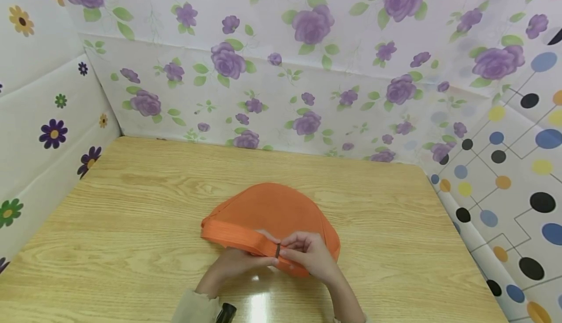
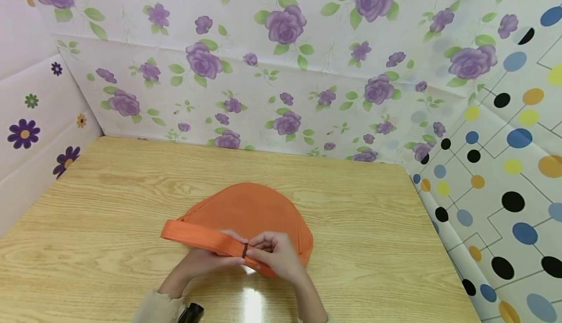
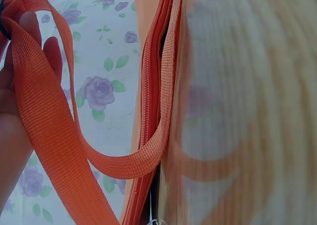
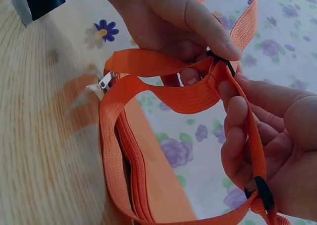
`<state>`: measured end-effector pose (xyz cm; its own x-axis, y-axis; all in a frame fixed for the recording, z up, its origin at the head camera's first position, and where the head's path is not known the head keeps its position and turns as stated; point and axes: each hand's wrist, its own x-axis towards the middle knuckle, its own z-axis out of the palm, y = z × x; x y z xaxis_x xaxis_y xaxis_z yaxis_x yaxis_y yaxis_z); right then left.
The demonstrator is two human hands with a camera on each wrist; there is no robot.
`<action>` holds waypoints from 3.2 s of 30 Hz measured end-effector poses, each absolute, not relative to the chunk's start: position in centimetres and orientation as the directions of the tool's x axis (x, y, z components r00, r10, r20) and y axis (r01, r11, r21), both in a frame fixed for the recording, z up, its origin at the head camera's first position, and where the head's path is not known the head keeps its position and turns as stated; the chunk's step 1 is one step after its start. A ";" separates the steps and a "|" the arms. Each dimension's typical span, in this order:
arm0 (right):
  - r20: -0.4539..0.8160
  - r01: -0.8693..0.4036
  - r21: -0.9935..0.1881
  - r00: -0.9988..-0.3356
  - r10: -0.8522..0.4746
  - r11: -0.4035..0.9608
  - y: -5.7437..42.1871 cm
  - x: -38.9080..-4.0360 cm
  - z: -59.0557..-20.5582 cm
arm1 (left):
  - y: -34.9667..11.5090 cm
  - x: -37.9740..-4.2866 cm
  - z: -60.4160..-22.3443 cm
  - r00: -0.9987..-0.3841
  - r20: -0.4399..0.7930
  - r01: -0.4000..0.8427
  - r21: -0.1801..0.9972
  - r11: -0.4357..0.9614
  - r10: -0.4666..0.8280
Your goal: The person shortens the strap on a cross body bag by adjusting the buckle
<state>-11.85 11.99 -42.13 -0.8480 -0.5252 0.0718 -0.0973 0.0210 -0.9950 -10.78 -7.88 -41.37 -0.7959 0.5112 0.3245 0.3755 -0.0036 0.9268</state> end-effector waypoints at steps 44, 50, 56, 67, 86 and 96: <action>0.111 -0.239 -0.958 -0.822 -0.559 0.160 13.2 -11.5 -41.1 | -8.3 -10.7 -41.3 -0.822 0.311 0.368 0.929 0.029 0.477; 0.118 -0.245 -0.956 -0.823 -0.556 0.160 13.2 -11.7 -41.9 | -8.2 -10.7 -41.3 -0.830 0.281 0.342 0.939 0.042 0.482; 0.134 -0.259 -0.953 -0.824 -0.551 0.156 13.0 -11.7 -41.8 | -8.0 -10.8 -41.2 -0.818 0.281 0.334 0.943 0.017 0.502; 0.144 -0.249 -0.960 -0.828 -0.541 0.125 12.4 -11.3 -41.2 | -7.9 -10.6 -41.1 -0.801 0.303 0.373 0.927 0.035 0.516; 0.111 -0.221 -0.964 -0.839 -0.532 0.147 12.5 -10.7 -40.0 | -8.2 -10.6 -41.4 -0.816 0.295 0.339 0.941 -0.002 0.497; 0.095 -0.212 -0.964 -0.840 -0.535 0.162 13.1 -10.7 -40.1 | -8.4 -10.5 -41.4 -0.834 0.277 0.335 0.941 0.039 0.478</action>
<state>-10.67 13.06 -40.07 -0.8398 -0.5345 0.0949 -0.2118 0.1617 -0.9638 -10.48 -8.36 -41.37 -0.8335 0.4781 0.2769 0.3351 0.0391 0.9414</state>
